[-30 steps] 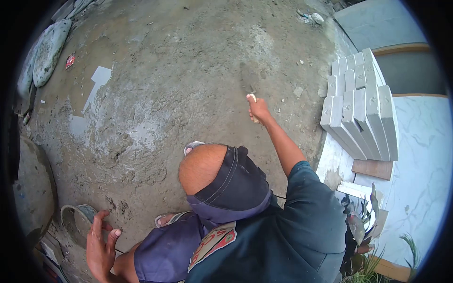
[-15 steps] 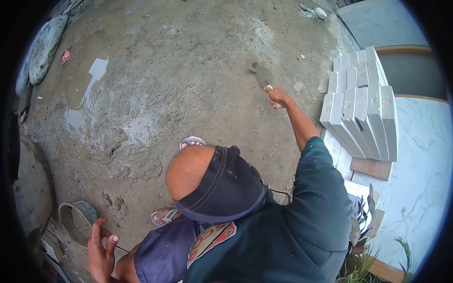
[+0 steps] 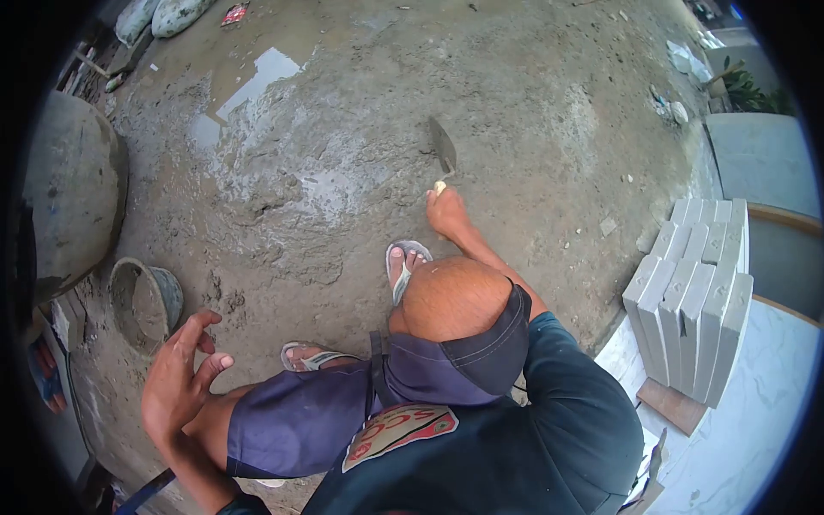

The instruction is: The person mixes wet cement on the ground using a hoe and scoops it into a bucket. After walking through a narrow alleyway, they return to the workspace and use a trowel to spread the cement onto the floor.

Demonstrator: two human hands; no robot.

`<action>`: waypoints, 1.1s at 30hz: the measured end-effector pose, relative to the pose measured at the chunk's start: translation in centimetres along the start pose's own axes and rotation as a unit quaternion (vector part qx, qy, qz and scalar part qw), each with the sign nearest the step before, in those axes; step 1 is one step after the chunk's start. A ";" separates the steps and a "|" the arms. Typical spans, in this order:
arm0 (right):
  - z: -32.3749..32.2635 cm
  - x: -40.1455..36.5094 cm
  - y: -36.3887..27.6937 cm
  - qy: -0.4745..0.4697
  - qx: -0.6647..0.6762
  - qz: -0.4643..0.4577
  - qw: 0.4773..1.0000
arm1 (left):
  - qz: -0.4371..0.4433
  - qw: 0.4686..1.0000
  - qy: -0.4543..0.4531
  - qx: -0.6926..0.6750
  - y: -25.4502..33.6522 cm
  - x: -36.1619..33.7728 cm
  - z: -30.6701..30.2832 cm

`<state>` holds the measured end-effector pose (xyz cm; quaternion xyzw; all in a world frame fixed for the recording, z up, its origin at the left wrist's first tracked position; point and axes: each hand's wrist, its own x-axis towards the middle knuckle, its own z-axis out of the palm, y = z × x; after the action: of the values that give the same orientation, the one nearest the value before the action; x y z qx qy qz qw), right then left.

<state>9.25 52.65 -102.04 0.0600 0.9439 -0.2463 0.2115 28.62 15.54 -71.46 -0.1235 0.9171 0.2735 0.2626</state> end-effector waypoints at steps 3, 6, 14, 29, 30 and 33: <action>4.3 -2.7 -6.3 -0.127 -0.008 -0.069 0.989 | 0.019 1.000 -0.002 0.005 0.3 -0.1 -0.1; 4.8 -4.7 -10.2 -0.246 -0.036 -0.183 0.951 | 0.051 0.999 0.000 -0.015 -0.4 0.1 -0.3; -1.6 12.4 -15.5 0.015 0.009 -0.273 0.962 | 0.027 0.999 0.014 -0.017 -3.4 -2.9 0.2; 0.0 4.1 -25.0 -0.104 -0.132 -0.324 0.931 | 0.340 0.932 -0.090 0.090 1.8 2.5 4.5; -1.7 4.1 -25.2 -0.091 -0.134 -0.332 0.929 | 0.372 0.921 -0.071 0.088 2.1 2.5 4.8; -7.3 3.7 -28.2 -0.102 -0.177 -0.246 0.948 | 0.384 0.917 -0.042 0.101 1.0 2.0 4.2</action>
<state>-2.94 31.67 -85.41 -0.2379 0.9312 -0.1244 0.2467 28.31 18.56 -75.10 0.2769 0.9046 0.2646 0.1870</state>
